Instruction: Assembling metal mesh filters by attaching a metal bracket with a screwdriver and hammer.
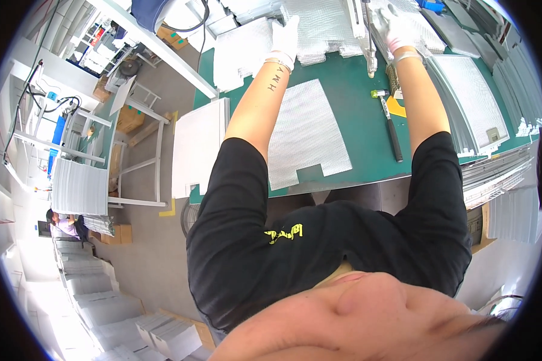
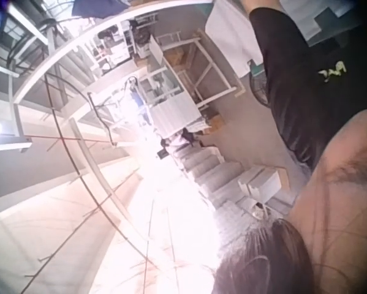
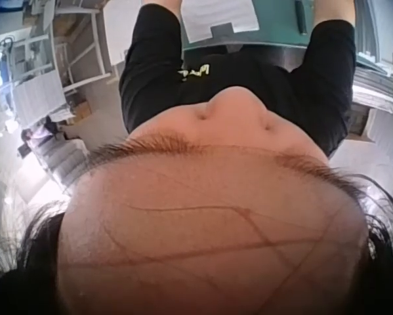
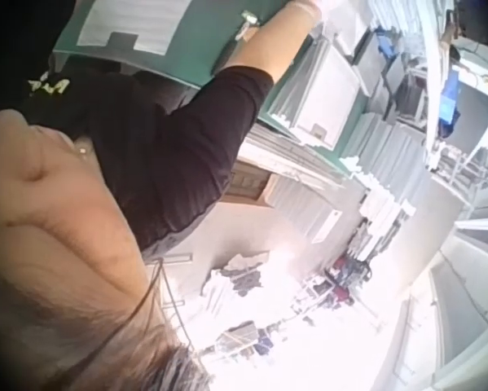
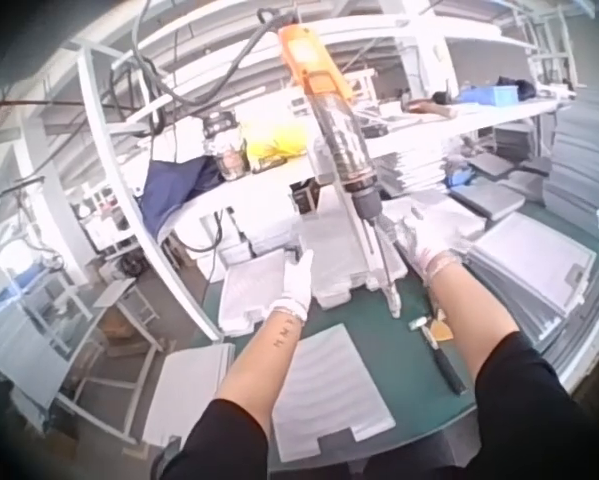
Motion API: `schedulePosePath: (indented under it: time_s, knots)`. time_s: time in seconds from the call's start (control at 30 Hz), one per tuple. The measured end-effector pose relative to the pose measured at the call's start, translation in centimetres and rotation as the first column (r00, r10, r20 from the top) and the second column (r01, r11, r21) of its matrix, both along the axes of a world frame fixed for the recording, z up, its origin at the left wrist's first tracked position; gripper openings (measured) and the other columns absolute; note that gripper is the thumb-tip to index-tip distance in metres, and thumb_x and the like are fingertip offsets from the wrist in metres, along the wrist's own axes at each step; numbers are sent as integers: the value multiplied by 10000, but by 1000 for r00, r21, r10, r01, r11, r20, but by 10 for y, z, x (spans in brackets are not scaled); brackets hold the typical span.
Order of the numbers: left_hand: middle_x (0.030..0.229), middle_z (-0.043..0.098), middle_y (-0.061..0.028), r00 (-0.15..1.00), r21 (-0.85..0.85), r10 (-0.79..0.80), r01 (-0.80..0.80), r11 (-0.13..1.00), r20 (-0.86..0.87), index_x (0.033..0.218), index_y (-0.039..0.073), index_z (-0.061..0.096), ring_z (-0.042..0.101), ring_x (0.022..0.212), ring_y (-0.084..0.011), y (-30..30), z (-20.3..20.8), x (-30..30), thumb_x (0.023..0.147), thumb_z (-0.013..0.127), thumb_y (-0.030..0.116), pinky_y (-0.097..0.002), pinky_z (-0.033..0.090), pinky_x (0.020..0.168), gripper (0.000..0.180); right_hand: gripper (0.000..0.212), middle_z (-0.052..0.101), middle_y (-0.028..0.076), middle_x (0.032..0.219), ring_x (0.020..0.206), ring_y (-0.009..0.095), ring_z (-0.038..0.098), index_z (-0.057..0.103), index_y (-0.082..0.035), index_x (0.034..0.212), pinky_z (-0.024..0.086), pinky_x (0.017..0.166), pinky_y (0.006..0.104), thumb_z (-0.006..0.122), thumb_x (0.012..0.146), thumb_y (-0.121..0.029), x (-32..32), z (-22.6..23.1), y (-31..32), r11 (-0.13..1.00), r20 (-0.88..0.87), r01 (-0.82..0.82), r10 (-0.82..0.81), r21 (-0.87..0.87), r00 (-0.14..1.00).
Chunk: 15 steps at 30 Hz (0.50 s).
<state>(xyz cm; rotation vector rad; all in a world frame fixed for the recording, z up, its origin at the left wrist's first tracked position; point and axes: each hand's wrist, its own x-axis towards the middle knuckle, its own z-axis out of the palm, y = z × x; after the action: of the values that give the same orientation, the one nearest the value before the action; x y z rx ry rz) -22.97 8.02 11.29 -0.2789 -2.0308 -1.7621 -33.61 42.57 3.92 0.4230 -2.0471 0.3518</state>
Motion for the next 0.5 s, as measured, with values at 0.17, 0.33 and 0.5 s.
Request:
schedulePosePath:
  time_s: [0.17, 0.33, 0.5]
  knots:
    - [1171, 663, -135, 999, -55, -26, 24, 998, -44, 1226, -70, 597, 605, 1059, -210, -89, -11, 16, 915, 660, 217, -328, 478, 953, 428, 450, 655, 155, 1216, 1113, 271, 649, 581, -114, 1342, 524, 921, 403, 616, 900, -191, 39, 32, -141, 137, 241, 269, 883, -953, 403]
    - [1281, 630, -160, 999, -213, -35, 42, 976, 37, 1293, 45, 610, 606, 1145, -286, -53, 43, 81, 937, 610, 316, -342, 466, 964, 448, 461, 689, 120, 1075, 965, 209, 633, 609, -24, 1300, 506, 854, 303, 677, 870, -176, 123, 87, -125, 937, 682, -18, 267, -349, 681]
    - [1146, 652, -173, 834, -447, 347, -529, 721, -428, 1258, -25, 591, 635, 1047, -268, -73, 20, 155, 912, 614, 51, -362, 504, 928, 355, 721, 633, 75, 1083, 938, 147, 596, 386, -108, 1509, 497, 876, 287, 709, 866, -155, 165, 57, -128, 703, 447, -437, 701, -561, 555]
